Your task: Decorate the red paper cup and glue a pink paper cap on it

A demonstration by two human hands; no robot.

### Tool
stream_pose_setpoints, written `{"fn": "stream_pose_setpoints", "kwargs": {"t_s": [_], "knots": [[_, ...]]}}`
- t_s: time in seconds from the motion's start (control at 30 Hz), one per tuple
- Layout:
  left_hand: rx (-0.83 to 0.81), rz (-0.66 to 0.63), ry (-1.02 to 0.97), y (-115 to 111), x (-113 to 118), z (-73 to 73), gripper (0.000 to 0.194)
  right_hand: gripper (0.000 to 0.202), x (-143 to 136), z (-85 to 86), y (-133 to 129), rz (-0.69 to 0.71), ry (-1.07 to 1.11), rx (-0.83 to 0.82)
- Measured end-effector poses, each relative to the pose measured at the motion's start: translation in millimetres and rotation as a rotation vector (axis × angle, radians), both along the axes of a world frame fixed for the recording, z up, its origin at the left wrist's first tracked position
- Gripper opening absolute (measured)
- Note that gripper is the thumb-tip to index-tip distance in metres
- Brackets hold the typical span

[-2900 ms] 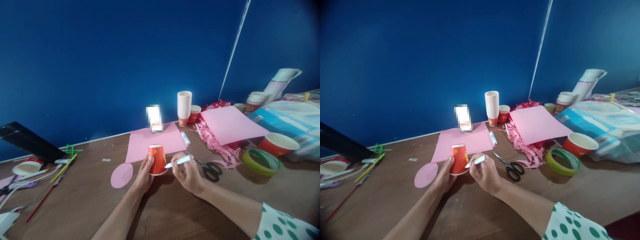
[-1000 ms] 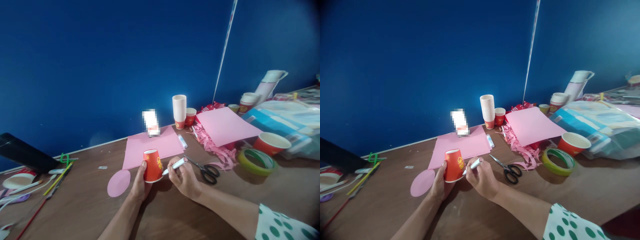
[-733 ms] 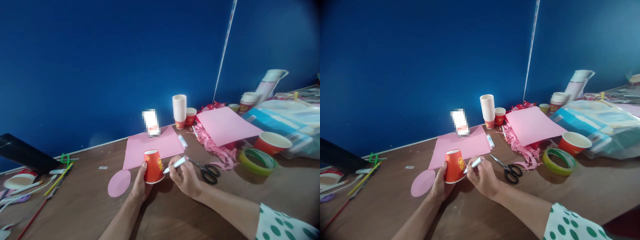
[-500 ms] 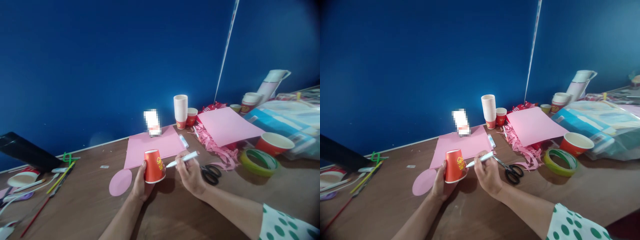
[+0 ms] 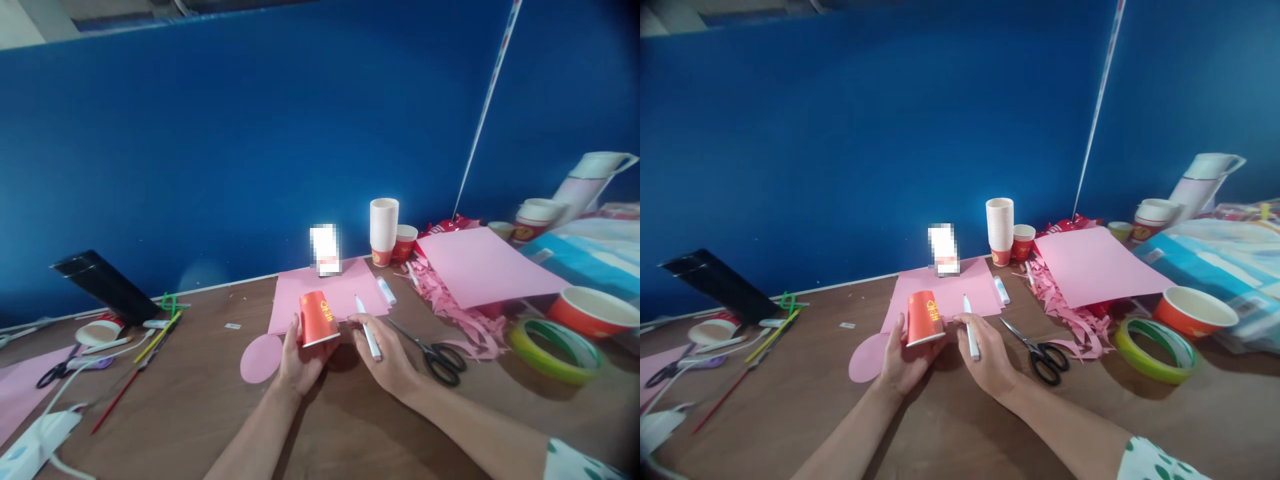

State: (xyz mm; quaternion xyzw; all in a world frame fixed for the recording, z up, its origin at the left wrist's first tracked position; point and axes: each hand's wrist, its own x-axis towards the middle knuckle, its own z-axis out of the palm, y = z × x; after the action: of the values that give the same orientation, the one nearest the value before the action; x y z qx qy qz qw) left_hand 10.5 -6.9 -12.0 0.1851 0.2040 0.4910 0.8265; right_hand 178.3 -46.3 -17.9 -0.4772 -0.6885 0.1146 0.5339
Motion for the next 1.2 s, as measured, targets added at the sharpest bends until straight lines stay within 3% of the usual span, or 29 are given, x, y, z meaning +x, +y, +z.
{"fn": "stream_pose_setpoints", "kwargs": {"t_s": [0.3,0.53,1.0,1.2], "knots": [[0.069,0.096,0.057,3,5,-3.1,0.021,0.032,-2,-0.8,0,0.055,-0.045,-0.063],[0.178,0.101,0.038,4,8,-1.7,0.025,0.034,1,-6.3,5,0.011,-0.071,-0.079],[0.124,0.105,0.036,10,1,-15.4,0.028,0.028,3,-13.2,14,-0.020,0.003,-0.107],[0.163,0.100,0.084,5,4,-10.2,0.029,0.031,3,-4.7,6,0.030,-0.019,-0.045]]}}
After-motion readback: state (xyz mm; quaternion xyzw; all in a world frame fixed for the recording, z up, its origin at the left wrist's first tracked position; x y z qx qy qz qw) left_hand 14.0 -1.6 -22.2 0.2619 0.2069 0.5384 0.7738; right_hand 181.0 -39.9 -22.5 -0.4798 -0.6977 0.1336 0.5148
